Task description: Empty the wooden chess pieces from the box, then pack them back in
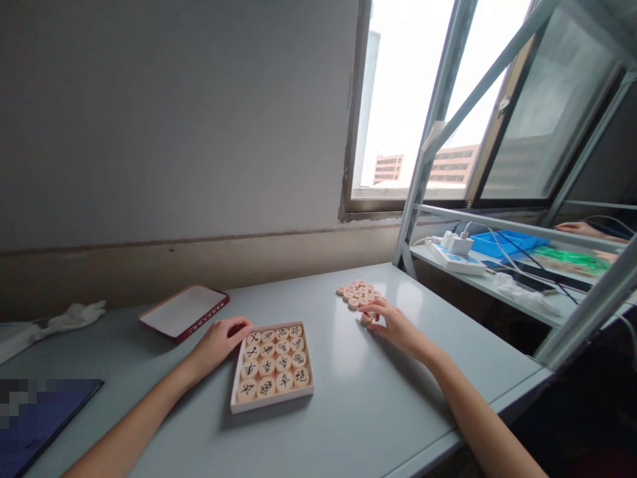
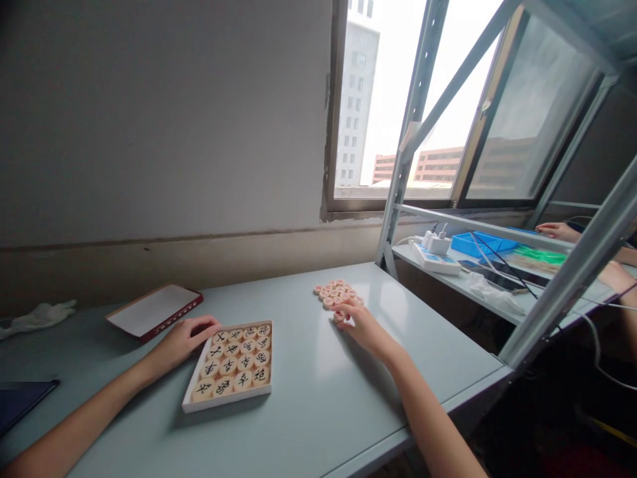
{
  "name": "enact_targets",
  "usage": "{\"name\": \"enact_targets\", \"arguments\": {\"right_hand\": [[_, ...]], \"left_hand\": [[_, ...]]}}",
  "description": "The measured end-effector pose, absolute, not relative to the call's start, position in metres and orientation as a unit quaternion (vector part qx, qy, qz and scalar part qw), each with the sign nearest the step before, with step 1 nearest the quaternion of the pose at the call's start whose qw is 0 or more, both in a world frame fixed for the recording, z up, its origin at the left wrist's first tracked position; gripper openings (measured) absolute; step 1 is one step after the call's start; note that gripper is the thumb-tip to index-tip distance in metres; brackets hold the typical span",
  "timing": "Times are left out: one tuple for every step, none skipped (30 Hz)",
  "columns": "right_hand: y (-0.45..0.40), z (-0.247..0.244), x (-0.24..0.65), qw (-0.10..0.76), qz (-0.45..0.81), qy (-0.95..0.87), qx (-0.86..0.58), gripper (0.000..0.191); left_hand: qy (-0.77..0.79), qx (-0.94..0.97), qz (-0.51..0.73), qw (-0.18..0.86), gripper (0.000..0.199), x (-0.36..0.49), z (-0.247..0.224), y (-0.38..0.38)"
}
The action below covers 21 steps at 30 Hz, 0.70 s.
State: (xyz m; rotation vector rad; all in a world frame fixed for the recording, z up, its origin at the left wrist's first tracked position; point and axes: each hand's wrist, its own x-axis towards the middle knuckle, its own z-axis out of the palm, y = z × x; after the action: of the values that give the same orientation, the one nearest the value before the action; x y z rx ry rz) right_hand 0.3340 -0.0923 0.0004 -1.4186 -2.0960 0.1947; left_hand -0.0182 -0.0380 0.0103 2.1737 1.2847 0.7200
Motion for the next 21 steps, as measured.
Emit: {"name": "enact_targets", "arguments": {"right_hand": [[-0.093,0.001,0.335,0.297,0.08,-0.789,-0.533,0.02],[-0.094,0.003,0.336,0.291,0.084,-0.786,-0.539,0.018],[-0.094,0.004,0.338,0.282,0.087,-0.78,-0.551,0.017],[-0.095,0.005,0.339,0.272,0.088,-0.772,-0.568,0.017],[-0.096,0.007,0.341,0.264,0.089,-0.761,-0.586,0.017],[-0.097,0.008,0.343,0.26,0.091,-0.75,-0.601,0.018],[-0.098,0.008,0.344,0.26,0.093,-0.742,-0.611,0.018],[-0.099,0.009,0.344,0.264,0.097,-0.738,-0.614,0.018],[-0.099,0.01,0.344,0.27,0.103,-0.738,-0.609,0.019],[-0.1,0.012,0.341,0.279,0.11,-0.743,-0.598,0.019],[-0.1,0.014,0.336,0.288,0.12,-0.752,-0.581,0.019],[-0.1,0.018,0.328,0.297,0.13,-0.763,-0.559,0.02],[-0.1,0.023,0.317,0.307,0.139,-0.774,-0.535,0.02],[-0.099,0.03,0.303,0.315,0.148,-0.787,-0.51,0.021],[-0.098,0.037,0.286,0.323,0.153,-0.798,-0.486,0.021],[-0.096,0.044,0.267,0.322,0.157,-0.814,-0.458,0.021],[-0.093,0.051,0.247,0.318,0.158,-0.831,-0.429,0.022],[-0.09,0.056,0.227,0.301,0.157,-0.85,-0.402,0.022],[-0.085,0.059,0.207,0.281,0.148,-0.869,-0.38,0.022],[-0.081,0.06,0.19,0.256,0.137,-0.885,-0.364,0.021],[-0.076,0.058,0.174,0.234,0.119,-0.896,-0.358,0.021]], "left_hand": [[0.47,0.803,0.258,0.26,0.034,-0.019,0.011,-0.038],[0.468,0.805,0.251,0.263,0.035,-0.02,0.012,-0.038],[0.467,0.807,0.246,0.265,0.035,-0.021,0.013,-0.037],[0.465,0.809,0.243,0.266,0.036,-0.022,0.013,-0.037],[0.463,0.81,0.242,0.267,0.035,-0.023,0.013,-0.037],[0.461,0.81,0.243,0.268,0.034,-0.024,0.012,-0.037],[0.459,0.811,0.245,0.267,0.034,-0.024,0.012,-0.037],[0.457,0.812,0.246,0.266,0.033,-0.024,0.011,-0.038],[0.456,0.812,0.249,0.265,0.033,-0.023,0.01,-0.038],[0.457,0.811,0.255,0.261,0.033,-0.022,0.009,-0.039],[0.458,0.809,0.264,0.256,0.034,-0.021,0.008,-0.039],[0.462,0.806,0.276,0.247,0.035,-0.02,0.007,-0.04],[0.466,0.802,0.289,0.236,0.036,-0.018,0.006,-0.041],[0.47,0.8,0.297,0.226,0.036,-0.017,0.005,-0.041],[0.473,0.799,0.302,0.216,0.037,-0.016,0.005,-0.041],[0.475,0.799,0.304,0.209,0.038,-0.015,0.004,-0.041],[0.475,0.8,0.305,0.204,0.038,-0.015,0.003,-0.041],[0.473,0.801,0.306,0.202,0.038,-0.015,0.003,-0.041],[0.468,0.803,0.308,0.203,0.038,-0.016,0.002,-0.04],[0.462,0.806,0.308,0.206,0.038,-0.017,0.001,-0.039],[0.455,0.809,0.307,0.21,0.038,-0.017,0.0,-0.038]]}}
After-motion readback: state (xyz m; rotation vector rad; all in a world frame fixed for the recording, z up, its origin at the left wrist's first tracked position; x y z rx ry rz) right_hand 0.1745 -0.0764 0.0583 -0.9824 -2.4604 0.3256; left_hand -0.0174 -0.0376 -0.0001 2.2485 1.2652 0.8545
